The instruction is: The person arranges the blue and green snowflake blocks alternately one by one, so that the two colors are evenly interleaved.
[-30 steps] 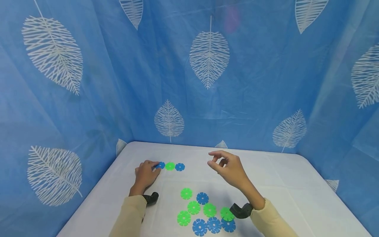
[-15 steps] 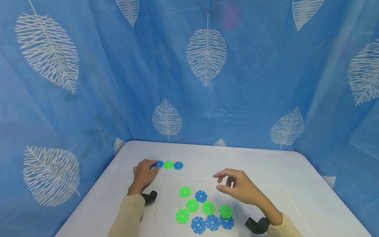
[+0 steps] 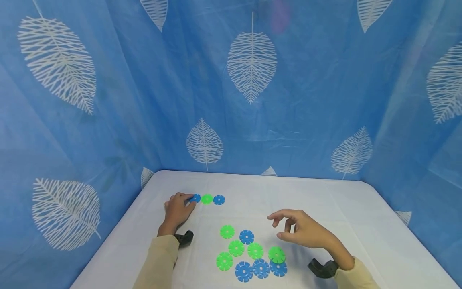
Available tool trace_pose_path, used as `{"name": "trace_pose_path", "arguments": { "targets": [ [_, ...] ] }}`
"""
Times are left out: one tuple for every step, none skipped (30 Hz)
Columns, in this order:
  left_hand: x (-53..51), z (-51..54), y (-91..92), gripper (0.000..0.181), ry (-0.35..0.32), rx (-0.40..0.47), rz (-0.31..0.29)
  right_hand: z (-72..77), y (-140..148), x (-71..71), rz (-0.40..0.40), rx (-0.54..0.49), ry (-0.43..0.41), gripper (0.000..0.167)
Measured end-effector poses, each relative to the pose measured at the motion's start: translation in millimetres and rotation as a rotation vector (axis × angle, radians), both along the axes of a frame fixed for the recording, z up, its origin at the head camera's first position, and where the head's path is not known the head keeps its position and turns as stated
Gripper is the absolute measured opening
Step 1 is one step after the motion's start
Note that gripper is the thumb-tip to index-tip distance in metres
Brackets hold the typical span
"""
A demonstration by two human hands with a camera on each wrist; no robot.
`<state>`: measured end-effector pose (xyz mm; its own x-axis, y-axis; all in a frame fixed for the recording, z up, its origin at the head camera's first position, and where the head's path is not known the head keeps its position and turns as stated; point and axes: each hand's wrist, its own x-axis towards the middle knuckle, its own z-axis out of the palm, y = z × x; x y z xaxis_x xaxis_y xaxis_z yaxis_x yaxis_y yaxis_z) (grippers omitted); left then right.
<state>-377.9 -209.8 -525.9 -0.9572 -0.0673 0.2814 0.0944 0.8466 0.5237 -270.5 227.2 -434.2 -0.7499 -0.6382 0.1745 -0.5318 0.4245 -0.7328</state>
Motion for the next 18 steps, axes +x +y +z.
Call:
{"name": "trace_pose_path", "arguments": {
  "targets": [
    [0.1, 0.1, 0.1, 0.040, -0.002, 0.003, 0.000, -1.4, 1.0, -1.5, 0.008, 0.007, -0.016, 0.043],
    [0.2, 0.2, 0.1, 0.039, -0.004, 0.006, 0.000, -3.3, 2.2, -3.0, 0.021, 0.013, -0.032, 0.043],
    [0.4, 0.2, 0.2, 0.040, -0.008, 0.008, 0.000, -5.4, 3.4, -4.4, 0.036, 0.017, -0.046, 0.045],
    [0.4, 0.1, 0.3, 0.040, -0.012, 0.010, -0.001, -7.6, 4.6, -6.0, 0.054, 0.021, -0.057, 0.047],
    [0.4, 0.2, 0.5, 0.040, -0.014, 0.014, -0.003, -9.9, 5.9, -7.5, 0.073, 0.025, -0.064, 0.049],
    [0.2, 0.1, 0.6, 0.040, -0.018, 0.014, -0.002, -12.3, 7.1, -9.0, 0.096, 0.030, -0.066, 0.050],
    [0.1, -0.1, 0.7, 0.040, -0.021, 0.015, -0.002, -14.6, 8.3, -10.3, 0.120, 0.036, -0.068, 0.051],
    [0.1, -0.1, 0.8, 0.040, -0.024, 0.014, -0.001, -16.9, 9.2, -11.3, 0.143, 0.040, -0.072, 0.051],
    [0.1, -0.2, 0.9, 0.040, -0.025, 0.013, 0.000, -19.0, 10.0, -12.3, 0.161, 0.044, -0.076, 0.050],
    [0.0, -0.2, 0.9, 0.040, -0.024, 0.012, 0.001, -21.1, 10.7, -13.2, 0.175, 0.050, -0.085, 0.050],
    [-0.2, -0.2, 0.9, 0.040, -0.022, 0.012, 0.002, -22.8, 11.1, -13.9, 0.188, 0.057, -0.092, 0.049],
    [-0.3, -0.3, 0.8, 0.040, -0.022, 0.011, 0.003, -24.4, 11.4, -14.6, 0.199, 0.064, -0.104, 0.050],
    [-0.4, -0.3, 0.8, 0.040, -0.020, 0.009, 0.004, -25.9, 11.5, -15.1, 0.206, 0.073, -0.116, 0.050],
    [-0.6, -0.1, 0.7, 0.040, -0.020, 0.009, 0.003, -27.2, 11.5, -15.6, 0.213, 0.084, -0.126, 0.050],
    [-0.7, 0.0, 0.6, 0.040, -0.021, 0.008, 0.003, -28.5, 11.2, -16.2, 0.218, 0.096, -0.130, 0.051],
    [-0.9, 0.2, 0.5, 0.040, -0.020, 0.008, 0.003, -29.5, 11.0, -16.7, 0.224, 0.111, -0.129, 0.052],
    [-0.9, 0.6, 0.5, 0.040, -0.020, 0.008, 0.003, -30.3, 10.6, -17.3, 0.230, 0.124, -0.123, 0.054],
    [-1.0, 1.0, 0.4, 0.040, -0.017, 0.009, 0.004, -31.0, 10.1, -17.9, 0.233, 0.135, -0.119, 0.055]
  ]
}}
